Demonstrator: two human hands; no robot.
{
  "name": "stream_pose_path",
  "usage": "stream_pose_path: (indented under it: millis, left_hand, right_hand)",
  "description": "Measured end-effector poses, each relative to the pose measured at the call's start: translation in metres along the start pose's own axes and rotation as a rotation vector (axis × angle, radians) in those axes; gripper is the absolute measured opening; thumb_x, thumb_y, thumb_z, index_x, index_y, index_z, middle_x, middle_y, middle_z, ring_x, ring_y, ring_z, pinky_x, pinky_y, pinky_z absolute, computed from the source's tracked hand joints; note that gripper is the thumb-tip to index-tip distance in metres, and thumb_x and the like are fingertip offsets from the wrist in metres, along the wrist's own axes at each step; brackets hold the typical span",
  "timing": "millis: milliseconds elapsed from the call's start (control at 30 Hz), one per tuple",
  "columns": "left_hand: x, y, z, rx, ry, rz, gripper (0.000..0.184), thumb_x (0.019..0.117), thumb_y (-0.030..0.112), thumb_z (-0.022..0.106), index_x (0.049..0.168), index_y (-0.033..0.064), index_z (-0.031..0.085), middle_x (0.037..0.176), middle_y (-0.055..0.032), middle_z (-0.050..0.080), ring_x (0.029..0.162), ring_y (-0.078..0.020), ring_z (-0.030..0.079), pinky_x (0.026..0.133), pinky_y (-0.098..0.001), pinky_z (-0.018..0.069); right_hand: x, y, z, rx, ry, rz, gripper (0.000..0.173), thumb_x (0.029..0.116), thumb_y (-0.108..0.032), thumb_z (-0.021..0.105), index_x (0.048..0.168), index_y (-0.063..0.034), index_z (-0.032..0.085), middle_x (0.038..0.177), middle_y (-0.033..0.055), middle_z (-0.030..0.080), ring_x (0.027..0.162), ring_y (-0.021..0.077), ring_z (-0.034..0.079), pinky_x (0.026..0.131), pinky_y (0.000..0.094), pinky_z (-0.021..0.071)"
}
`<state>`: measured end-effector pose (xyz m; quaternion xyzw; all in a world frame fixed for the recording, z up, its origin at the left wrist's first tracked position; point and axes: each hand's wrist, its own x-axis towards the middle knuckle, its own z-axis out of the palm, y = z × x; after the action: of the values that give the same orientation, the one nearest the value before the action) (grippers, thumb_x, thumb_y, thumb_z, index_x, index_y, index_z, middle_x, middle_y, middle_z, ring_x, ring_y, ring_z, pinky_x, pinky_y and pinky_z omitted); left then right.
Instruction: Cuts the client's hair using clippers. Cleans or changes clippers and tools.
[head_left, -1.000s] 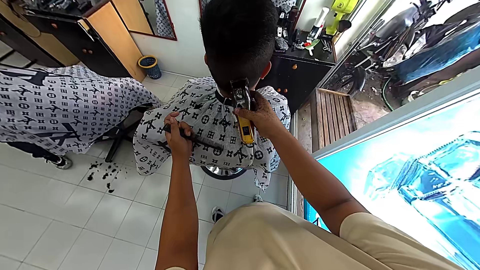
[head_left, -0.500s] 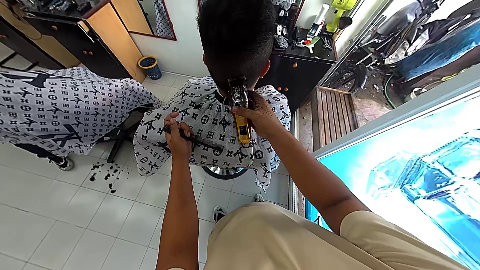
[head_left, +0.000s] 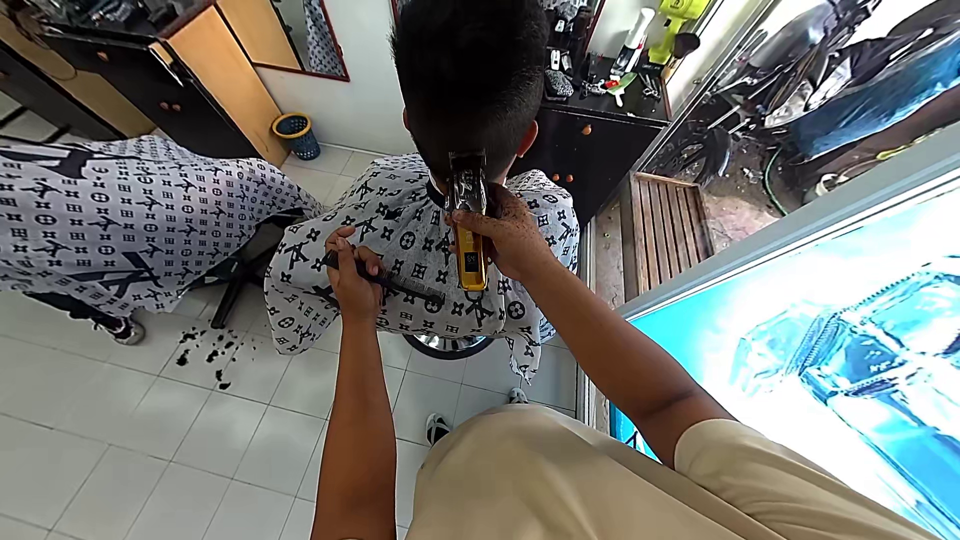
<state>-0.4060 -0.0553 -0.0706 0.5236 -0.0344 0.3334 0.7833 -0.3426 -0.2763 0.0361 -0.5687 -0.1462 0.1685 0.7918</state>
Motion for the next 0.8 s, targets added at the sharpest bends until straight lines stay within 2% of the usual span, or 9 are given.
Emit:
stream_pose_path:
  millis: [67, 133, 233, 333, 400, 500, 600, 700, 800]
  left_hand:
    - [-0.001, 0.000, -0.001, 0.005, -0.003, 0.002, 0.029, 0.1128, 0.031, 0.026, 0.122, 0.0207, 0.051, 0.061, 0.0139, 0.056, 0.051, 0.0003, 0.055, 0.057, -0.0163, 0.0523]
    - [-0.002, 0.000, 0.000, 0.002, -0.003, 0.004, 0.029, 0.1129, 0.031, 0.026, 0.122, 0.0212, 0.052, 0.061, 0.0137, 0.056, 0.051, 0.0001, 0.056, 0.057, -0.0166, 0.0523]
    - [0.000, 0.001, 0.001, 0.000, 0.004, -0.009, 0.030, 0.1128, 0.030, 0.025, 0.123, 0.0200, 0.051, 0.060, 0.0134, 0.056, 0.050, -0.0002, 0.056, 0.056, -0.0169, 0.0527]
    - [0.000, -0.001, 0.000, 0.012, -0.002, -0.008, 0.030, 0.1128, 0.031, 0.024, 0.123, 0.0206, 0.050, 0.061, 0.0136, 0.055, 0.051, -0.0001, 0.055, 0.057, -0.0171, 0.0524]
    - [-0.001, -0.001, -0.001, 0.013, -0.008, -0.006, 0.030, 0.1127, 0.030, 0.024, 0.123, 0.0205, 0.050, 0.060, 0.0135, 0.054, 0.050, -0.0002, 0.055, 0.057, -0.0170, 0.0520]
    - [-0.002, 0.001, -0.004, 0.036, -0.042, -0.032, 0.032, 0.1124, 0.035, 0.022, 0.124, 0.0235, 0.050, 0.060, 0.0140, 0.053, 0.050, 0.0009, 0.053, 0.055, -0.0156, 0.0506]
    - [-0.003, 0.000, -0.004, 0.048, -0.041, -0.039, 0.032, 0.1123, 0.036, 0.023, 0.123, 0.0249, 0.051, 0.061, 0.0145, 0.054, 0.050, 0.0011, 0.053, 0.055, -0.0152, 0.0499]
    - [-0.001, 0.000, -0.001, 0.050, -0.021, -0.021, 0.030, 0.1127, 0.033, 0.024, 0.122, 0.0223, 0.051, 0.060, 0.0144, 0.054, 0.050, 0.0008, 0.054, 0.055, -0.0160, 0.0508]
    - [-0.002, 0.002, -0.002, 0.067, -0.033, -0.052, 0.031, 0.1122, 0.038, 0.024, 0.122, 0.0246, 0.051, 0.061, 0.0150, 0.054, 0.050, 0.0013, 0.054, 0.054, -0.0151, 0.0500]
  right_hand:
    - [0.002, 0.001, -0.001, -0.050, -0.016, -0.074, 0.057, 0.0912, -0.004, 0.071, 0.140, -0.0010, 0.040, 0.111, 0.0166, 0.063, 0.092, 0.0273, 0.071, 0.077, 0.0468, 0.0641]
    - [0.001, -0.003, -0.007, -0.328, -0.040, -0.179, 0.066, 0.0894, -0.011, 0.076, 0.143, 0.0005, 0.039, 0.113, 0.0170, 0.065, 0.092, 0.0237, 0.071, 0.079, 0.0411, 0.0640]
    - [-0.004, -0.007, -0.019, -0.724, -0.097, -0.121, 0.070, 0.0870, -0.020, 0.080, 0.144, -0.0026, 0.043, 0.112, 0.0160, 0.067, 0.095, 0.0221, 0.068, 0.087, 0.0412, 0.0571]
    - [-0.004, 0.005, -0.026, -0.468, -0.085, -0.032, 0.064, 0.0881, -0.012, 0.078, 0.141, 0.0001, 0.044, 0.113, 0.0153, 0.066, 0.094, 0.0186, 0.070, 0.084, 0.0352, 0.0602]
    - [-0.002, 0.007, -0.026, -0.225, -0.058, 0.024, 0.061, 0.0897, -0.005, 0.074, 0.141, -0.0007, 0.041, 0.112, 0.0163, 0.064, 0.090, 0.0237, 0.071, 0.077, 0.0418, 0.0639]
    - [0.000, 0.003, -0.028, -0.032, -0.082, 0.108, 0.055, 0.0927, -0.003, 0.068, 0.141, -0.0038, 0.041, 0.112, 0.0163, 0.064, 0.090, 0.0279, 0.071, 0.075, 0.0465, 0.0635]
    - [-0.001, 0.001, -0.031, 0.066, -0.119, 0.095, 0.048, 0.0949, -0.004, 0.064, 0.138, -0.0046, 0.043, 0.110, 0.0147, 0.065, 0.092, 0.0283, 0.071, 0.076, 0.0479, 0.0638]
    - [0.000, 0.001, -0.033, 0.087, -0.135, 0.026, 0.052, 0.0934, -0.004, 0.064, 0.139, -0.0047, 0.040, 0.109, 0.0138, 0.065, 0.093, 0.0287, 0.072, 0.076, 0.0483, 0.0644]
    - [0.000, -0.001, -0.036, 0.133, -0.149, 0.086, 0.045, 0.0952, -0.004, 0.060, 0.136, -0.0063, 0.043, 0.110, 0.0140, 0.065, 0.095, 0.0285, 0.071, 0.076, 0.0480, 0.0635]
